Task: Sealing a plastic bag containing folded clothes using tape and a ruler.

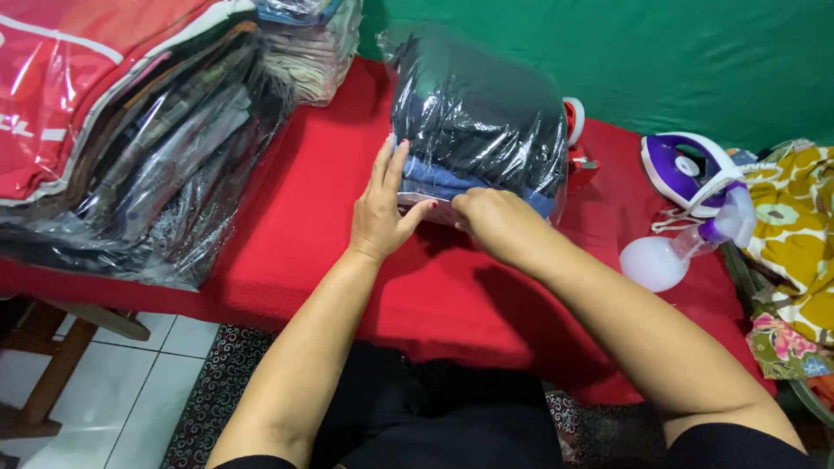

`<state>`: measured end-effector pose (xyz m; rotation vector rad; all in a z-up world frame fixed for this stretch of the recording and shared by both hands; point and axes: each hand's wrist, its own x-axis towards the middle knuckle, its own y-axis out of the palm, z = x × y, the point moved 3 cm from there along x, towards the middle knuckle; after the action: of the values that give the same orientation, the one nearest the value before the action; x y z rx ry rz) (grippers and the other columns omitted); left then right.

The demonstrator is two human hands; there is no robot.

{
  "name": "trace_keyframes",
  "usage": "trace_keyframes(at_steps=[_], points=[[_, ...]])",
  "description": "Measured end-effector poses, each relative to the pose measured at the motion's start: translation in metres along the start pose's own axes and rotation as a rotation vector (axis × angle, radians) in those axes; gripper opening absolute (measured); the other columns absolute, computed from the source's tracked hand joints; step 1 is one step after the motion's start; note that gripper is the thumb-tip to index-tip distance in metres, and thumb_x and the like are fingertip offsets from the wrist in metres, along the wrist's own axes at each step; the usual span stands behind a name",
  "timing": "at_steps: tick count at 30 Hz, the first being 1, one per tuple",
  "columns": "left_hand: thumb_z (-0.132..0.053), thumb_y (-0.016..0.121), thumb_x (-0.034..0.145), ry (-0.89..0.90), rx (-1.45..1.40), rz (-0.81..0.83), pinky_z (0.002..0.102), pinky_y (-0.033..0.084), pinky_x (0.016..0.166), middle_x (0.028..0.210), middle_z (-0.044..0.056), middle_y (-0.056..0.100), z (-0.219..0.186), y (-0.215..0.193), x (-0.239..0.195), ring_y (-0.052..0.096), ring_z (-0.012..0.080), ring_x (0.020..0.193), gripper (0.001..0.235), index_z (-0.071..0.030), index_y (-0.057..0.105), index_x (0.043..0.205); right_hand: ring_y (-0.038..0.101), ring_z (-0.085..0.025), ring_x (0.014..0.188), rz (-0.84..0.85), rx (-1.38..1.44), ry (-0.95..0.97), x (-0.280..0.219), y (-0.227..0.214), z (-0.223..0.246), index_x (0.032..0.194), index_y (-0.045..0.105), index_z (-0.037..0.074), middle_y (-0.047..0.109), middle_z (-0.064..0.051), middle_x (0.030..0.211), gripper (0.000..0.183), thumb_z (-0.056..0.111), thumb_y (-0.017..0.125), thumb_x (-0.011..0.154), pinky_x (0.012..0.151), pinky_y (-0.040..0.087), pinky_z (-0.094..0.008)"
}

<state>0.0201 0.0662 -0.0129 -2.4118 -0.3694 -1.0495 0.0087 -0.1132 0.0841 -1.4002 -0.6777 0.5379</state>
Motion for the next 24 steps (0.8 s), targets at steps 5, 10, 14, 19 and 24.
trace_keyframes(at_steps=[5,10,14,19,24], points=[[-0.036,0.084,0.085,0.007,-0.004,-0.007,0.043,0.057,0.096,0.166,0.016,0.032,0.002,0.0,0.0,0.055,0.04,0.137,0.096,-0.014,0.03,0.161,0.072,-0.039,0.079,-0.077,-0.285,0.066,0.013,0.026,-0.004,0.086,0.067,-0.001,0.069,-0.022,0.088,0.009,0.006,0.062,0.084,0.068,0.058,-0.047],[-0.035,0.085,0.084,-0.004,0.004,-0.002,0.043,0.058,0.092,0.166,0.015,0.032,0.002,0.0,-0.001,0.057,0.0394,0.135,0.097,-0.015,0.03,0.161,0.074,-0.033,0.073,-0.141,-0.457,0.122,0.018,0.033,-0.007,0.084,0.068,-0.001,0.07,-0.019,0.084,0.008,0.005,0.062,0.085,0.062,0.06,-0.041],[-0.034,0.085,0.083,-0.023,-0.001,0.008,0.043,0.059,0.09,0.166,0.016,0.033,0.001,0.0,0.001,0.056,0.0392,0.135,0.097,-0.015,0.03,0.16,0.074,-0.031,0.072,-0.157,-0.513,0.123,0.022,0.033,-0.016,0.083,0.069,0.001,0.07,-0.018,0.083,0.007,0.006,0.064,0.084,0.061,0.06,-0.039],[-0.034,0.086,0.082,-0.016,0.017,0.011,0.043,0.058,0.094,0.165,0.016,0.033,-0.001,-0.001,0.001,0.055,0.0398,0.137,0.097,-0.014,0.031,0.16,0.073,-0.03,0.071,-0.195,-0.483,0.126,0.025,-0.001,-0.014,0.086,0.064,0.002,0.07,-0.016,0.081,0.023,0.02,0.075,0.077,0.059,0.059,-0.04],[-0.034,0.086,0.084,-0.018,0.033,0.005,0.042,0.055,0.1,0.165,0.016,0.034,-0.003,-0.001,0.002,0.053,0.0392,0.139,0.095,-0.013,0.032,0.16,0.067,-0.028,0.068,-0.332,-0.523,-0.056,0.017,-0.031,-0.017,0.083,0.059,0.007,0.064,-0.008,0.073,0.052,0.049,0.083,0.063,0.058,0.051,-0.041]])
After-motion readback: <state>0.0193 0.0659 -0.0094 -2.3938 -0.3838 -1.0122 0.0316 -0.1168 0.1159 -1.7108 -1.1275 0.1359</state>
